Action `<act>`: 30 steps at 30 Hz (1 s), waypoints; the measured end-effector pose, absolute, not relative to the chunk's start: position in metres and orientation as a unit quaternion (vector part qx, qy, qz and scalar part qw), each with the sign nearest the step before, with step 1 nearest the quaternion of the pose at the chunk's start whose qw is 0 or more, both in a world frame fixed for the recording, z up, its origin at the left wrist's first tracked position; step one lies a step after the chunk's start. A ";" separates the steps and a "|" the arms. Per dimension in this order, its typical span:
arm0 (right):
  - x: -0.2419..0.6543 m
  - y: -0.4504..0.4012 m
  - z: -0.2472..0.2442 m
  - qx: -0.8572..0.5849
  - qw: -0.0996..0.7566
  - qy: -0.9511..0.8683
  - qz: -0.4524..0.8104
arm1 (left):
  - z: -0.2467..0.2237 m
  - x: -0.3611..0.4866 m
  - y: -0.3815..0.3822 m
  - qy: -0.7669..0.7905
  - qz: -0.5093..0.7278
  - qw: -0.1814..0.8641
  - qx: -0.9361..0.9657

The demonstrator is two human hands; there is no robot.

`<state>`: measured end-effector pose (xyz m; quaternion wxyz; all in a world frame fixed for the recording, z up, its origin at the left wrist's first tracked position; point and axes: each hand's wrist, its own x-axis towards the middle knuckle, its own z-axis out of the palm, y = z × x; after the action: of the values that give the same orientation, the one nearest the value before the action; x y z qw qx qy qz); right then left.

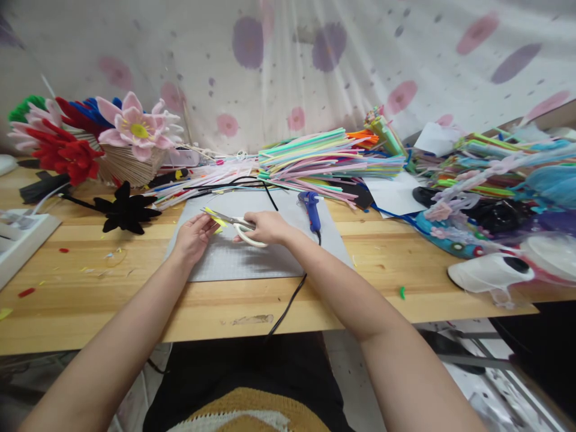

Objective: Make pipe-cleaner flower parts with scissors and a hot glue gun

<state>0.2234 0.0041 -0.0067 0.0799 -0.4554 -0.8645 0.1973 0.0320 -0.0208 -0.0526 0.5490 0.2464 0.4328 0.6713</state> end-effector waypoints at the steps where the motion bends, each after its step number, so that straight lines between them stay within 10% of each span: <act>1: 0.223 0.004 -0.006 -0.458 0.082 -0.863 0.197 | -0.053 0.032 -0.021 0.431 0.671 0.551 0.246; 30: 0.139 0.054 0.018 -0.363 0.044 -0.924 0.113 | -0.048 -0.026 -0.014 0.434 0.756 0.473 0.128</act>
<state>0.1386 0.0544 0.0178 0.0438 -0.3629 -0.9239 0.1135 -0.0255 -0.0138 -0.0478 0.4729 0.1281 0.4338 0.7561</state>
